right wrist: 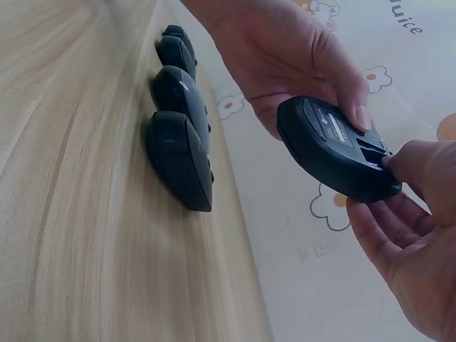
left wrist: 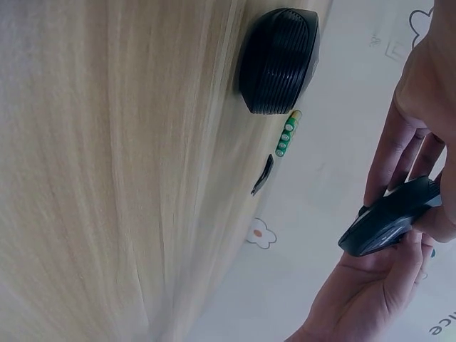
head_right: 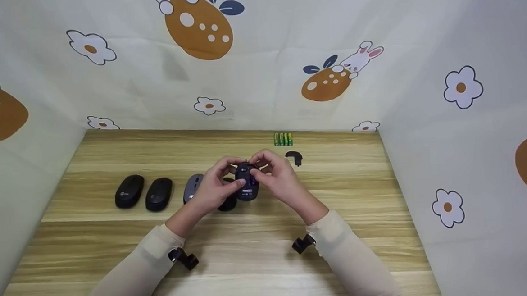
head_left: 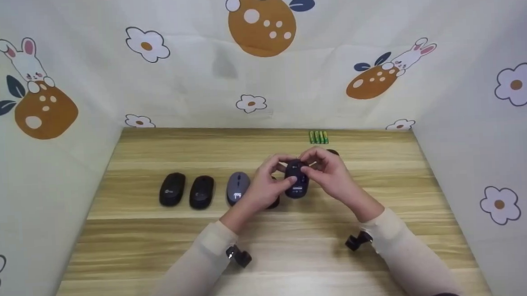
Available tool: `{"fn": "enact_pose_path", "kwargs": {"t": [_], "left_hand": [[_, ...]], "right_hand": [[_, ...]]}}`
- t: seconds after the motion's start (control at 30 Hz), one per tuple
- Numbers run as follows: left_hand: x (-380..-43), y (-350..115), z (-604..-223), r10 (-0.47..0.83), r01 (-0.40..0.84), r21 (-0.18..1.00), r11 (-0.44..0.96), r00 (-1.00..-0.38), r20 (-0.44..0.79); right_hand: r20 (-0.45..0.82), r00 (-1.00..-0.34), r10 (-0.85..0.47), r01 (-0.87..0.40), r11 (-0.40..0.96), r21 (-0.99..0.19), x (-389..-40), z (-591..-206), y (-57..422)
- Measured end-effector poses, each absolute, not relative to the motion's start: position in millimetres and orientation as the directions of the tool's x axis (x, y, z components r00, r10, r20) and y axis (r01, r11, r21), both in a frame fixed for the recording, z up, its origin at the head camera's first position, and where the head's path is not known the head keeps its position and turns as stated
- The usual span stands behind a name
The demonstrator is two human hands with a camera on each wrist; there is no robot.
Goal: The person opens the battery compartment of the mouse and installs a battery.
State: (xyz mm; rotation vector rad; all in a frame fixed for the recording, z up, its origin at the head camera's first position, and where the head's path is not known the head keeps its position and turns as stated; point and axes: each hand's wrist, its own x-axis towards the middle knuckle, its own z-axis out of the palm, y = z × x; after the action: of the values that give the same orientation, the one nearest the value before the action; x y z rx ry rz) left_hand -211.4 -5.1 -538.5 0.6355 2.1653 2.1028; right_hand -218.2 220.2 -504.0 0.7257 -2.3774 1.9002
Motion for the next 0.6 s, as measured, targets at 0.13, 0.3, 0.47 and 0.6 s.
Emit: {"fn": "enact_pose_path", "kwargs": {"t": [0.13,0.3,0.47,0.6], "left_hand": [[-211.3,-4.6,-537.8,0.325,0.245,0.970,-0.004,-0.917,0.233],[-211.8,-4.5,-537.6,0.325,0.235,0.972,-0.012,-0.918,0.226],[-212.5,-4.6,-537.5,0.332,0.222,0.974,-0.041,-0.917,0.223],[-212.9,-4.1,-537.4,0.336,0.207,0.975,-0.079,-0.916,0.221]], "right_hand": [[0.281,-0.902,-0.328,-0.348,0.166,-0.923,-217.4,-502.8,220.7],[0.281,-0.904,-0.324,-0.348,0.174,-0.921,-215.5,-502.9,223.5],[0.326,-0.857,-0.399,-0.433,0.217,-0.875,-213.4,-504.3,228.3],[0.361,-0.800,-0.479,-0.527,0.273,-0.805,-210.4,-505.5,233.5]]}}
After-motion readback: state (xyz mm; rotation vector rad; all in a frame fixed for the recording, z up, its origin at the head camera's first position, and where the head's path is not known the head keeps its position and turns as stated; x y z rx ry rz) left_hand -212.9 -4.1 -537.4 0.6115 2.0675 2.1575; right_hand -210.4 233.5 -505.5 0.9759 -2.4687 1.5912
